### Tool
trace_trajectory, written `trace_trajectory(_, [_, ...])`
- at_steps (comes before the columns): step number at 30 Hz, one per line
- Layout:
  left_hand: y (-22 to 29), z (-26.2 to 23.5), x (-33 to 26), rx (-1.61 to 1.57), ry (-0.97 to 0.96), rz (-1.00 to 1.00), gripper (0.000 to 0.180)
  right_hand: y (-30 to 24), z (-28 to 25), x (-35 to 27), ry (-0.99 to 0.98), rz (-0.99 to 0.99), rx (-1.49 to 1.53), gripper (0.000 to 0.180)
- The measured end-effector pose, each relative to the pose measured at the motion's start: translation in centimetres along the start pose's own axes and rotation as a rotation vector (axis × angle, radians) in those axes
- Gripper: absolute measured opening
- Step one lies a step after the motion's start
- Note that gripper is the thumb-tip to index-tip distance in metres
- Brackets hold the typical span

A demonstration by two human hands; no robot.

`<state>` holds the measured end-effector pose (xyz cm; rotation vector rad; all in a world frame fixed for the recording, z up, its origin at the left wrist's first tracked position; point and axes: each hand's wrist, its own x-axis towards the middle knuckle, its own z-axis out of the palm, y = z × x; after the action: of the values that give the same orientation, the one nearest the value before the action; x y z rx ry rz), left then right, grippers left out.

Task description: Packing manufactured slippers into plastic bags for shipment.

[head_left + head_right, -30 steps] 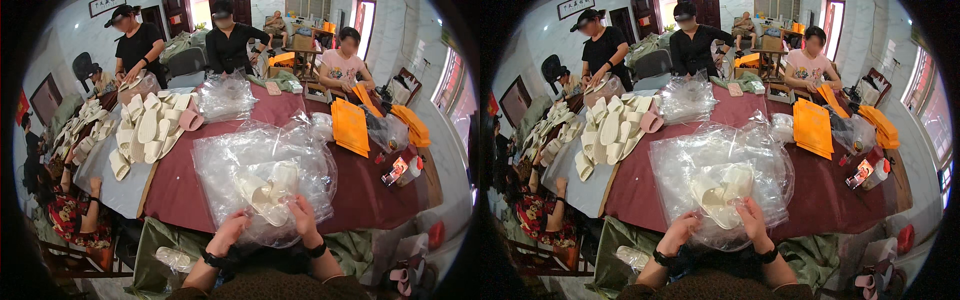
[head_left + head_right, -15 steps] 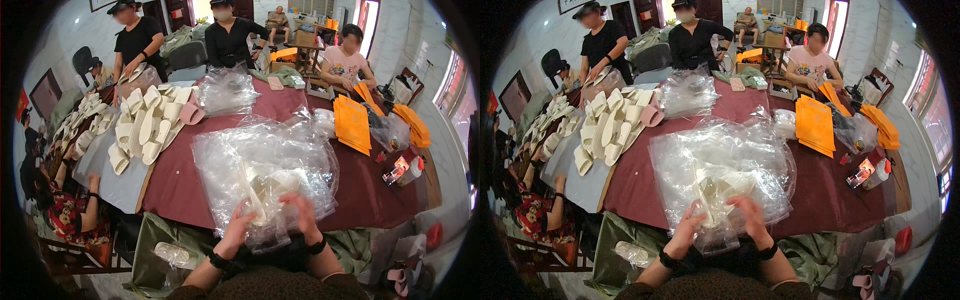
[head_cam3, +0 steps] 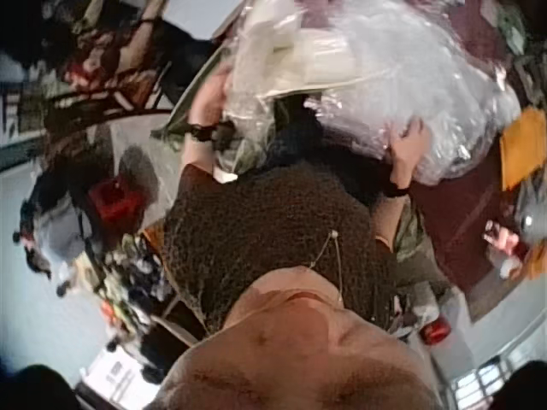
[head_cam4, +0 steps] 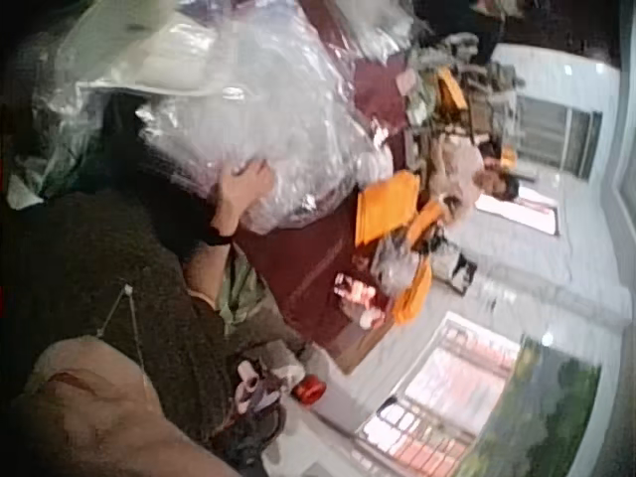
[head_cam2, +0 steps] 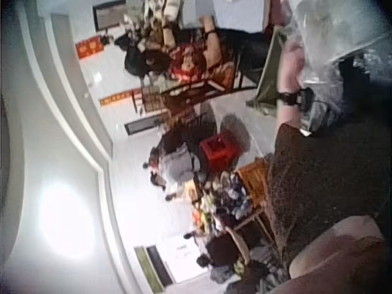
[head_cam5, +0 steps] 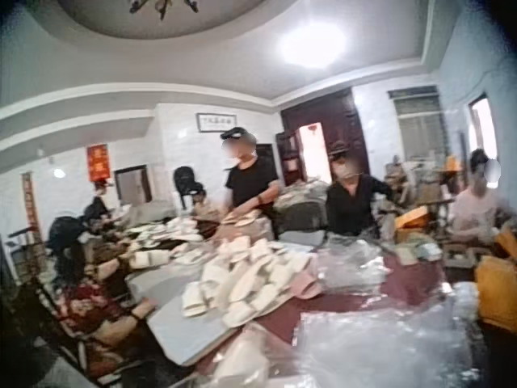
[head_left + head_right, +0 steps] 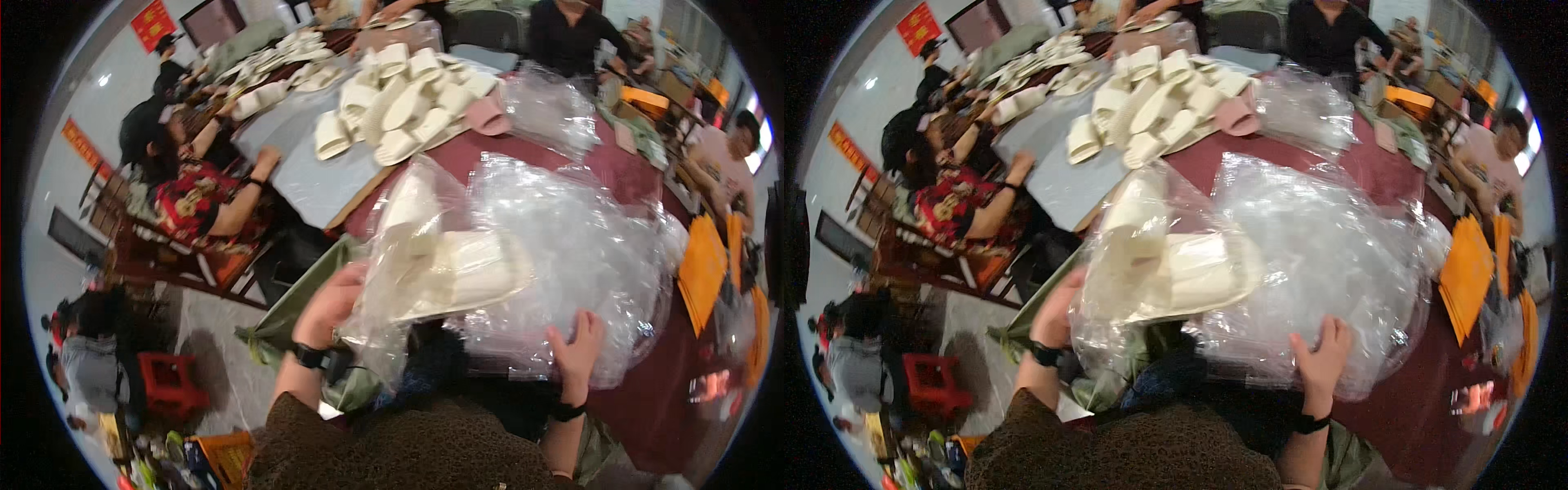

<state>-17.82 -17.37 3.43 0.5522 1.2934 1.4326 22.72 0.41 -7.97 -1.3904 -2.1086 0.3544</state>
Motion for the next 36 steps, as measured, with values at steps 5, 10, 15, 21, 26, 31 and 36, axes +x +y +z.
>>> trace_trajectory(5, [5.1,-12.3,-8.3,0.641,0.159,-0.031,0.047,0.8,1.8,-0.4,0.03,-0.028,-0.075,0.07])
trace_trajectory(10, [1.5,-18.1,-8.0,1.457,0.32,-0.465,0.048,0.1,1.2,-0.4,0.006,-0.011,-0.087,0.068])
trace_trajectory(15, [-16.6,-23.2,-4.2,2.104,0.529,-0.121,0.016,0.1,1.3,-0.4,0.002,-0.033,-0.092,0.065])
trace_trajectory(21, [-28.0,-19.1,-1.9,2.008,0.721,-0.477,0.014,-0.3,1.7,-0.5,0.037,-0.021,-0.101,0.064])
trace_trajectory(26, [-33.4,-17.0,-2.5,1.515,0.822,-0.62,0.037,0.1,1.7,-0.8,0.065,-0.002,-0.127,0.063])
trace_trajectory(31, [-40.3,-19.6,-4.6,1.425,0.575,-0.614,0.068,-1.0,1.4,-0.5,0.018,-0.017,-0.158,0.062])
trace_trajectory(36, [-39.3,-27.5,-3.0,1.838,-0.158,-0.483,0.045,-0.6,1.9,-0.5,0.024,-0.004,-0.112,0.061])
